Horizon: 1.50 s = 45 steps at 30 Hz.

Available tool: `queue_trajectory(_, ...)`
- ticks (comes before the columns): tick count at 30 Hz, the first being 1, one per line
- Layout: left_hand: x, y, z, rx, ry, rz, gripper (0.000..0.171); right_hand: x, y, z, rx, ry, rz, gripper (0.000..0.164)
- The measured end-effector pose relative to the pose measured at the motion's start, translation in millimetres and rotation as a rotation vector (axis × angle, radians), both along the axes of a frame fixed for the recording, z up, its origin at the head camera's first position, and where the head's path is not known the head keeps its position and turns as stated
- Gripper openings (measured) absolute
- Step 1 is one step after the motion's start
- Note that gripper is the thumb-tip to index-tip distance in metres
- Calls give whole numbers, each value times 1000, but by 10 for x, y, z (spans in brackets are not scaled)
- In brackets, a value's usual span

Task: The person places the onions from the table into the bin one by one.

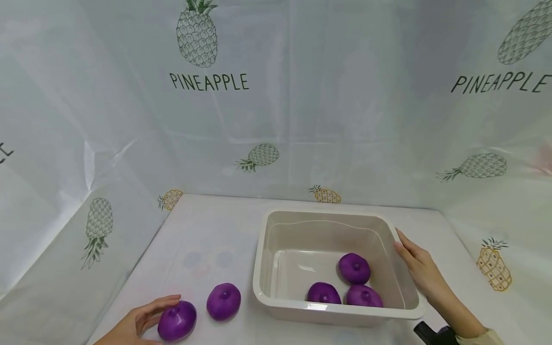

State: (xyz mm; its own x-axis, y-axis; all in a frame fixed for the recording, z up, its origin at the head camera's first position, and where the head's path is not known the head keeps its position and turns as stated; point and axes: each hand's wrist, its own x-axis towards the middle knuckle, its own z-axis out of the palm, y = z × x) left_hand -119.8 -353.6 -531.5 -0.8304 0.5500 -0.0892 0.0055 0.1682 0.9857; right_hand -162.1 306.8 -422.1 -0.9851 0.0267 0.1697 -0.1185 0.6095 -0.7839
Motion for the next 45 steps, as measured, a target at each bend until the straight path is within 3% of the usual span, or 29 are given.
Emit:
queue_trajectory(3, 8, 19, -17, 6, -12, 23, 65, -2, -1, -4, -8, 9, 3, 53)
queue_trajectory(9, -36, 7, -56, 69, 64, -82, 58, -7, -13, 6, -44, 15, 25, 54)
queue_trajectory(14, -72, 37, -92, 110, 88, -118, 58, -2, -6, -2, -24, 21, 16, 53)
queue_trajectory(19, -93, 62, -120, 170, 74, -144, 57, -2, -4, 5, -23, 27, 19, 54)
queue_trajectory(24, -91, 52, -100, 147, 55, -128, 56, -8, 1, 11, -28, 34, 23, 54)
queue_trajectory(26, -79, 45, -63, 137, 23, -100, 57, -8, 4, 12, -30, 35, 24, 53)
queue_trajectory(31, -78, 29, 63, 129, 54, -84, 61, -4, 8, 4, -41, 32, 28, 54)
queue_trajectory(37, -157, 21, 246, 210, 167, -183, 64, 1, -3, 4, -39, 19, 25, 54)
queue_trajectory(40, -233, 54, 388, 248, 248, -232, 66, 5, -6, 9, -11, 8, 10, 54)
queue_trajectory(45, -368, 152, 730, 195, 293, -240, 67, 6, -1, 6, 0, -1, -3, 52)
